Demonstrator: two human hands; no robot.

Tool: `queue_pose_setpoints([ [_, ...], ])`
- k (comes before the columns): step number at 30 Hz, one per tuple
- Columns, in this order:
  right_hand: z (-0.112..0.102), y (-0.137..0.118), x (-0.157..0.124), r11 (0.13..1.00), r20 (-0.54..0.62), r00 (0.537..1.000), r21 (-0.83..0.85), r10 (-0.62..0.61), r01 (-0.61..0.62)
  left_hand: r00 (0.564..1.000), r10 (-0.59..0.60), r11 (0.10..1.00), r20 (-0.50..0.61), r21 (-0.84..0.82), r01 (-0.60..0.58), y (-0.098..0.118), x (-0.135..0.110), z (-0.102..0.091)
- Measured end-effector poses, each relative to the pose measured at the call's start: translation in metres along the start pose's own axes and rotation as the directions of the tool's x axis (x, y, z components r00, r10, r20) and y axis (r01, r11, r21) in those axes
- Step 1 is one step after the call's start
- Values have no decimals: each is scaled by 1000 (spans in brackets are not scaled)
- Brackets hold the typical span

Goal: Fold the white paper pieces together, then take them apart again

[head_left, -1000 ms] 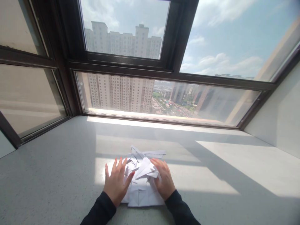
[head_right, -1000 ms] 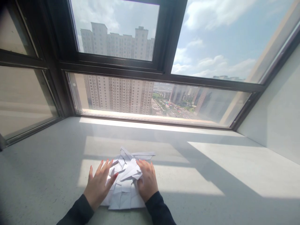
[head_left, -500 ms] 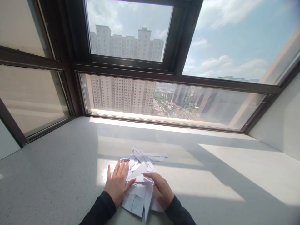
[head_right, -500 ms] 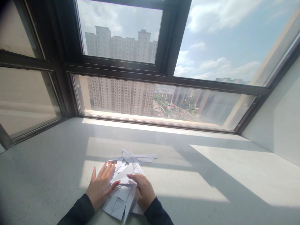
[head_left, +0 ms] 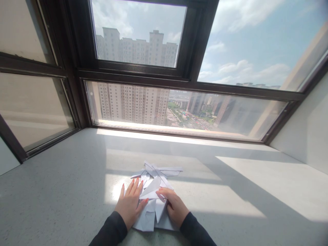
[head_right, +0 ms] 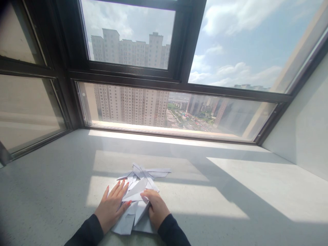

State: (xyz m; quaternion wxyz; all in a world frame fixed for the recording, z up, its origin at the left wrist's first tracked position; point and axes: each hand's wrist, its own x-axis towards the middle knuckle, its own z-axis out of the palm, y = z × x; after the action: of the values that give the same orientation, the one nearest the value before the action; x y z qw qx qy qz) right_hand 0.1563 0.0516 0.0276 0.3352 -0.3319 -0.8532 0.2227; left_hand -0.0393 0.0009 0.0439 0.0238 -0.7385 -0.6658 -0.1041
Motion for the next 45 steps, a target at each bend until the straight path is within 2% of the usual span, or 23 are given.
queue_pose_setpoints([
  [7, 0, 2, 1, 999, 21, 1000, 36, 13, -13, 999, -12, 1000, 32, -18, 13, 1, 2, -1],
  [45, 1, 4, 0, 999, 24, 1000, 48, 19, -20, 1000, -9, 998, 13, -59, 9, -1, 1, 3],
])
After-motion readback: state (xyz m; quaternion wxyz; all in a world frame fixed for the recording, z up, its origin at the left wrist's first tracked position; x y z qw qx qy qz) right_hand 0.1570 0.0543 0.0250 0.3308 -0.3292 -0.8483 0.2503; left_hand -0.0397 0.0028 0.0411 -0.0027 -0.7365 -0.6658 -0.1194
